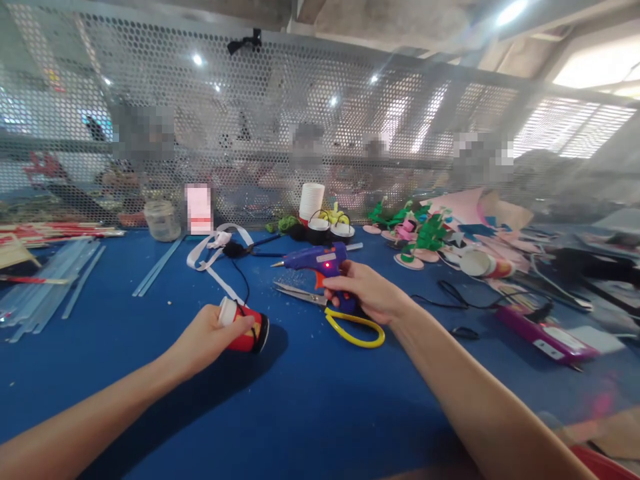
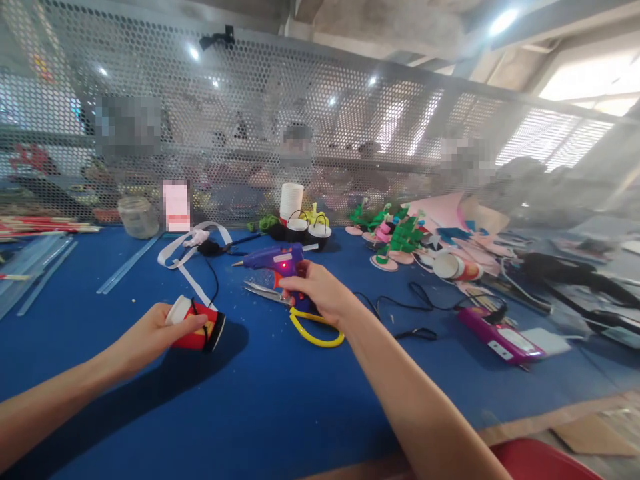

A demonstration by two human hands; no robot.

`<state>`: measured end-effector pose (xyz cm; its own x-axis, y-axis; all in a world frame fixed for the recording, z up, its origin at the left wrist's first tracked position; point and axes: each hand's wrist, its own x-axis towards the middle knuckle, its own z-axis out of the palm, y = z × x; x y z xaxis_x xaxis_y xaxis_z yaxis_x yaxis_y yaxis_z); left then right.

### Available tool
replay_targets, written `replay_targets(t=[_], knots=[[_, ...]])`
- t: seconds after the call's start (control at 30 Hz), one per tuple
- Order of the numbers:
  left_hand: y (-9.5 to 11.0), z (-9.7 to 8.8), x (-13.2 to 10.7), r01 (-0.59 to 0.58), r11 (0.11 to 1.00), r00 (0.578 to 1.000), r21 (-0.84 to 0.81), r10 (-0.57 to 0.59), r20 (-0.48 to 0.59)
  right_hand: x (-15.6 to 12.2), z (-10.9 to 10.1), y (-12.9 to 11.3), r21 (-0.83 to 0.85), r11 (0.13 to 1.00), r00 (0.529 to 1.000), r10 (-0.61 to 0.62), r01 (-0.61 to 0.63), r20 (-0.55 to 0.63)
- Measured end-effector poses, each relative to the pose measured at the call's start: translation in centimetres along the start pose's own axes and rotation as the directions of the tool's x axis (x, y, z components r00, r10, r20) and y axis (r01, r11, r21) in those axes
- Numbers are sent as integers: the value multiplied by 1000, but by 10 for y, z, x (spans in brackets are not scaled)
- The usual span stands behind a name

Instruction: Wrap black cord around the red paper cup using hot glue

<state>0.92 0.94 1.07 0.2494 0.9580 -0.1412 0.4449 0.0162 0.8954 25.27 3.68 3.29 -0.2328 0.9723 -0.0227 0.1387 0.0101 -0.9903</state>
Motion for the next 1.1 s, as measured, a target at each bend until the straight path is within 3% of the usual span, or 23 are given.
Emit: replay_targets(t=[0.17, 0.43, 0.73, 1.1], knots=[[2, -4, 5, 70, 997, 996, 34, -68, -49, -22, 17, -1, -26, 999, 987, -33, 38, 157], [3, -4, 6, 86, 996, 996, -1, -86, -17, -37, 30, 1, -419, 908, 994, 42, 5, 101], [7, -1, 4, 115, 993, 992, -28, -117, -53, -41, 45, 7, -657, 730, 969, -245, 190, 8], [8, 0, 5, 133, 990, 987, -41, -136, -87, -47, 47, 9, -737, 604, 926, -368, 303, 79]])
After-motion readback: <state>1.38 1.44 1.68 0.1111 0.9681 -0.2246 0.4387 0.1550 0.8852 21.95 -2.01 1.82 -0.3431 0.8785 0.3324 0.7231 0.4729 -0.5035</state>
